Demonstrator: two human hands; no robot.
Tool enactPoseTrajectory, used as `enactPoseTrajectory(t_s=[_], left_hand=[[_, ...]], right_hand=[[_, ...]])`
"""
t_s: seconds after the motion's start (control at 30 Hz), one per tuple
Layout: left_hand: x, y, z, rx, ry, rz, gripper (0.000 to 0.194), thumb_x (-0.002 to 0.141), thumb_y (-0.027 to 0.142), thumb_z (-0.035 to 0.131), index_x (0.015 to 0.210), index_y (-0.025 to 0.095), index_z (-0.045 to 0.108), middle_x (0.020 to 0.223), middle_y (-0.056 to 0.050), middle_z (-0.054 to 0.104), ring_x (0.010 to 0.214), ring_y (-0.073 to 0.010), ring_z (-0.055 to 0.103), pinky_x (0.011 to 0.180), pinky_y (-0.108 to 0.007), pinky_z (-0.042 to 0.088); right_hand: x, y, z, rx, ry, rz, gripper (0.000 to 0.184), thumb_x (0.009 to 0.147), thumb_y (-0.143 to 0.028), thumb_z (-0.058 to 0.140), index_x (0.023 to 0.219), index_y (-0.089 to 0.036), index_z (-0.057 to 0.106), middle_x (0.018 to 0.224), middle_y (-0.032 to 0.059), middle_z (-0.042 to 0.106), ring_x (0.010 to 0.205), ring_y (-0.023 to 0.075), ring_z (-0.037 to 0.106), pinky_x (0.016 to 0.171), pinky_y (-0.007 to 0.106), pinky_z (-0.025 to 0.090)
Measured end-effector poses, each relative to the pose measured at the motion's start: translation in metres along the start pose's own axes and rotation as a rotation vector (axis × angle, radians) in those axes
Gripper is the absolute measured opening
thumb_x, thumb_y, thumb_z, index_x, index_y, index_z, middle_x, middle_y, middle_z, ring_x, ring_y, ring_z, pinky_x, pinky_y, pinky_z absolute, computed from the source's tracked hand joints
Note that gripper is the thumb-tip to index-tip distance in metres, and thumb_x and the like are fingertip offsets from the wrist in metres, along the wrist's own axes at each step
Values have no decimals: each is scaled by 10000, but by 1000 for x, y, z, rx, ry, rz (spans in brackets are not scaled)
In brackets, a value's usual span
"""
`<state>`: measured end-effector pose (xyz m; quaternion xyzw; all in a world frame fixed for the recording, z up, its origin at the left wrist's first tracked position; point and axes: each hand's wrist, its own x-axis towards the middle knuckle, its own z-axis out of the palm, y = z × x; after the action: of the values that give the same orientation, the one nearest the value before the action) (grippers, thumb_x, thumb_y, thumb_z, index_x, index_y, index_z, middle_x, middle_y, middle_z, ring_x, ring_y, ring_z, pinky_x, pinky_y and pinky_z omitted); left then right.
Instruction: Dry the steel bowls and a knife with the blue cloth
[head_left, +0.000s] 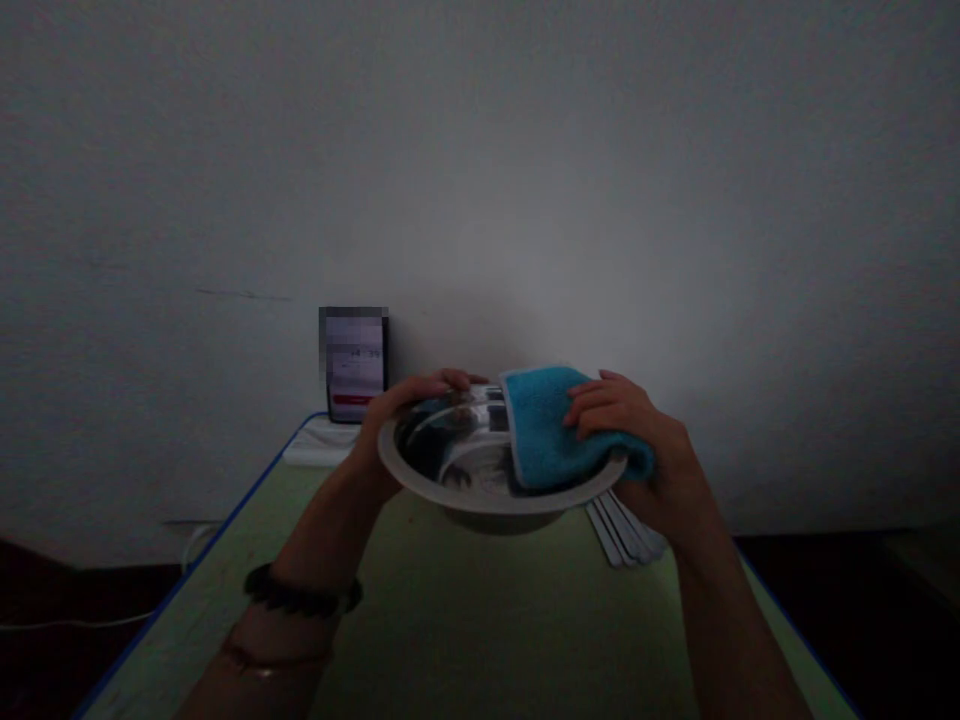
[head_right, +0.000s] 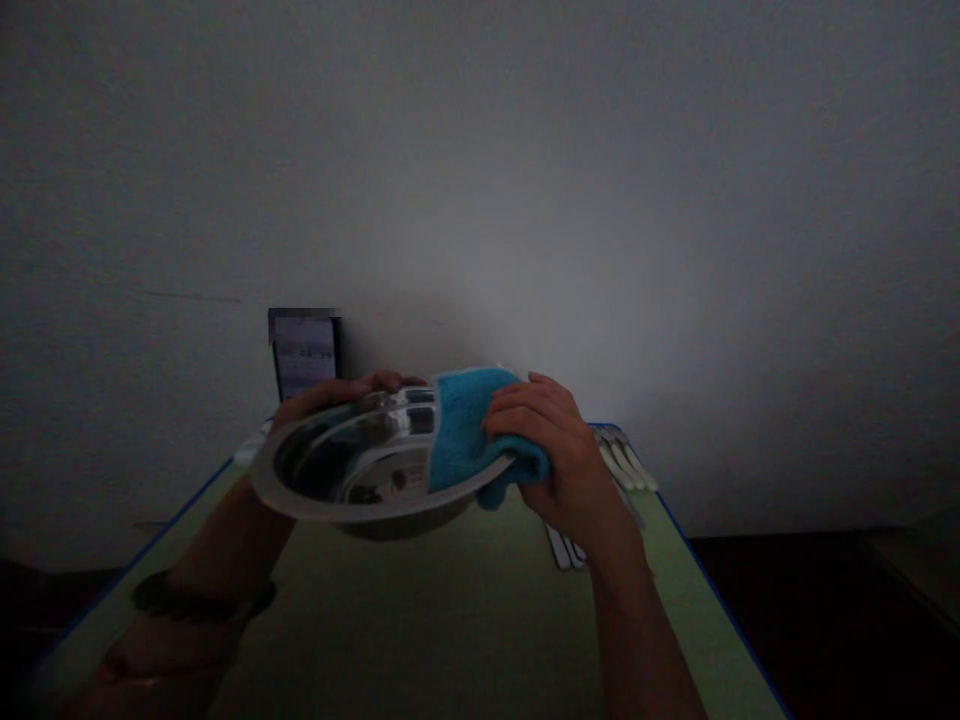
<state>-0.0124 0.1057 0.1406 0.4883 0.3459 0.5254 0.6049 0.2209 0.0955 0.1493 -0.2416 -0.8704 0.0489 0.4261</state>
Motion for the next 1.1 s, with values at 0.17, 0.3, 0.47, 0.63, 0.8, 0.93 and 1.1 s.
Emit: enactPoseTrajectory(t_s=[0.17,0.3,0.47,0.63,0.8,0.93,1.1], left_hand=[[-8,-1,-16,324,-108,-216,405,713,275,593,1113,220,555,1077,-50,623,929,-222,591,799,-335,449],[-8,-4,-13,453,-73,-173,356,764,407,539,1046,191,576,1007,-64,648,909,-231,603,798,-359,462],[-7,1,-5,630,-9,-74,352,794,432,472,1006,168,569,958,-71,651,874,-226,606,760,-347,473],[-7,6,-7,979,3,49,330,821,409,398,949,171,587,914,-85,656,863,-239,600,746,-347,457],[-6,5,-2,1239,18,61,372,841,391,347,990,147,584,985,-124,647,920,-259,591,773,-359,440],[-6,3,2,1279,-15,85,381,857,364,313,1032,141,568,1016,-124,640,930,-249,594,761,-334,443],[-6,1,5,1352,65,97,358,859,325,314,1048,124,542,994,-144,639,909,-258,598,748,-340,433]], right_hand=[[-1,0,-8,-12,-104,21,276,705,-14,464,851,-215,584,983,25,608,1105,175,475,1004,401,318],[-3,-1,-5,25,-113,172,429,686,22,441,971,-248,615,1325,23,389,1244,194,329,1017,392,302],[-9,9,-6,90,-89,339,576,722,-27,428,1217,-318,479,1270,49,397,1144,188,423,944,389,373],[-12,20,-10,428,-155,436,367,852,-161,308,1043,-275,601,1247,9,503,1159,180,439,987,411,323],[-6,16,10,301,7,712,257,845,-407,402,813,-190,536,810,31,619,775,162,585,694,323,472],[-3,12,27,171,-56,783,410,751,-454,543,1061,-202,456,1023,72,594,813,166,594,638,289,464],[-6,17,33,-69,-260,732,347,778,-431,504,985,-156,549,940,111,622,816,206,585,672,323,433]])
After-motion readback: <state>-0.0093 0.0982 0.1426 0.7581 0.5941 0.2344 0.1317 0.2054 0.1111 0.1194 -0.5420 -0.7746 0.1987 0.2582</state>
